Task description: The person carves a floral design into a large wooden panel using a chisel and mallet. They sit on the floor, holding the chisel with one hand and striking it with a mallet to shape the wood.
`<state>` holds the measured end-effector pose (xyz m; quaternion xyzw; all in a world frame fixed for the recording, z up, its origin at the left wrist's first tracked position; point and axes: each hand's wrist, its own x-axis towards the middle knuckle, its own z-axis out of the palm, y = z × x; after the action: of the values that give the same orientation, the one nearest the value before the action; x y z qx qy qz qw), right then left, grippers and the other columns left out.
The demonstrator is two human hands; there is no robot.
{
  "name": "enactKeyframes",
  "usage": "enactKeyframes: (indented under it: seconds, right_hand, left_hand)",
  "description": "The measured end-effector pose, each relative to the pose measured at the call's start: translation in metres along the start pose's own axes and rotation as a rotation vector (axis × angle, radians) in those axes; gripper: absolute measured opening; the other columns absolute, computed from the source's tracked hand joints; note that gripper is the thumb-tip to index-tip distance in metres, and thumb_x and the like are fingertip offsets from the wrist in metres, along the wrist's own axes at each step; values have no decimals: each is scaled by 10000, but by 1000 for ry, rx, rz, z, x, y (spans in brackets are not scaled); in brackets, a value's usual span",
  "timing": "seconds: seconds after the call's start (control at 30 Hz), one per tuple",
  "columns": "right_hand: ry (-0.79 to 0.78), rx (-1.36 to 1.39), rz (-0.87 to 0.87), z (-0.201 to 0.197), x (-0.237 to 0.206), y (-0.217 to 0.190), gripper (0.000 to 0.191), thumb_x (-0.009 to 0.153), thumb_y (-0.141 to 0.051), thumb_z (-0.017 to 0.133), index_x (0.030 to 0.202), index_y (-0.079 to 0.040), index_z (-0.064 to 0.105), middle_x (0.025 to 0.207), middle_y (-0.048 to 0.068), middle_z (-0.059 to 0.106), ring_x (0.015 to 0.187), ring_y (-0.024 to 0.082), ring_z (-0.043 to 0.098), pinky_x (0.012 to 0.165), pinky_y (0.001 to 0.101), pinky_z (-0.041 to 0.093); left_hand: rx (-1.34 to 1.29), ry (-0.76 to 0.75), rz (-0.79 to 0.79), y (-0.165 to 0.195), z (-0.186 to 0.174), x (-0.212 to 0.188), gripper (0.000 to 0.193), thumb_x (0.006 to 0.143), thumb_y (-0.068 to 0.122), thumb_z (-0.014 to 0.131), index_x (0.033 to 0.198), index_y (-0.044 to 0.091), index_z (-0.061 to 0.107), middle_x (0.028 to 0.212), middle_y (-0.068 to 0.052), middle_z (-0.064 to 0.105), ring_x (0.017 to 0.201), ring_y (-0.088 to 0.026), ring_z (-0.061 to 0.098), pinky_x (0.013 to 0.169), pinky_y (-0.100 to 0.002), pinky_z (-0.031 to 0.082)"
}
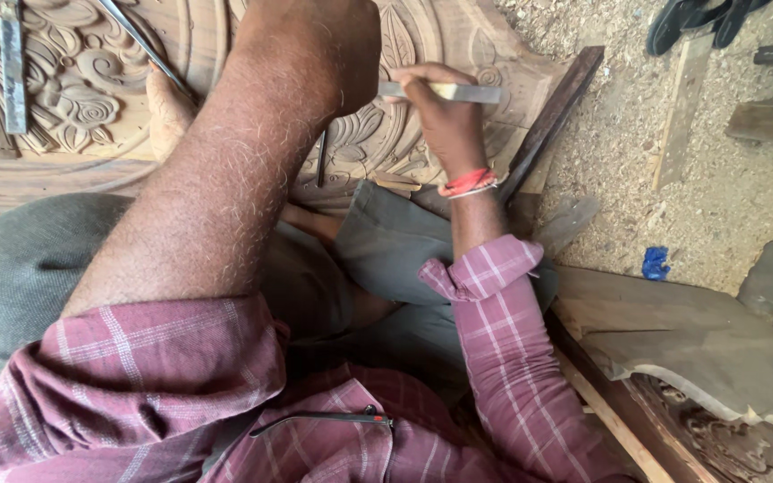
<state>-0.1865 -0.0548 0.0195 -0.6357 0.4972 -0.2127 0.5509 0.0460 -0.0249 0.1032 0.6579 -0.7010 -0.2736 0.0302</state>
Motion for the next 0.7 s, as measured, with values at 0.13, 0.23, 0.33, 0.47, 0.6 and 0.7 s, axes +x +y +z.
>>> enactKeyframes:
  seconds: [0.13, 0.23, 0.33, 0.47, 0.6, 0.7]
  right_hand:
    - [98, 114, 39, -12, -8, 10, 203, 976, -60, 643, 1101, 72, 733, 996, 123, 785, 861, 192, 791, 826, 285, 632]
    - [147, 125, 64, -12, -12, 12, 206, 979, -49, 644, 1102, 87, 740, 972, 145, 781, 837, 201, 782, 812, 292, 621]
    - [117, 242, 47, -5, -12, 5, 198, 998, -52, 650, 1124, 72, 740, 988, 138, 780, 870, 206, 785, 861, 300, 623]
    - [104, 18, 8, 9, -12, -13, 218, 1002, -90, 675, 1185, 17, 728, 1033, 99, 792, 975, 169, 772, 890, 268, 605]
    - [72, -135, -209, 16, -18, -29, 213, 1013, -75, 723, 1216, -9, 728, 1098, 100, 774, 1019, 153, 714, 924, 279, 569]
    - [112, -396, -343, 17, -21, -33, 194, 989, -64, 755, 1182, -42, 752, 1099, 99, 790, 990, 173, 734, 899, 312, 576]
  left_hand:
    - [79, 31, 26, 1, 1, 1, 133, 844, 136, 704, 914, 70, 795, 933, -155, 770, 861, -306, 739, 733, -474, 569]
    - [77, 32, 26, 3, 0, 0, 132, 851, 133, 699, 909, 62, 795, 932, -161, 771, 866, -301, 741, 750, -465, 569]
    - [54, -10, 13, 5, -4, -1, 138, 875, 141, 699, 927, 52, 791, 943, -170, 768, 864, -300, 744, 757, -462, 573]
    - [62, -73, -22, 6, -7, -3, 154, 870, 191, 753, 958, 70, 791, 964, -158, 768, 880, -282, 745, 770, -453, 583]
    - [26, 24, -5, 4, -7, -3, 148, 839, 186, 770, 933, 74, 795, 951, -161, 762, 859, -302, 735, 727, -451, 575]
    - [1, 1, -12, 4, -5, -2, 226, 835, 257, 808, 946, 62, 782, 924, -162, 763, 824, -302, 739, 701, -455, 579]
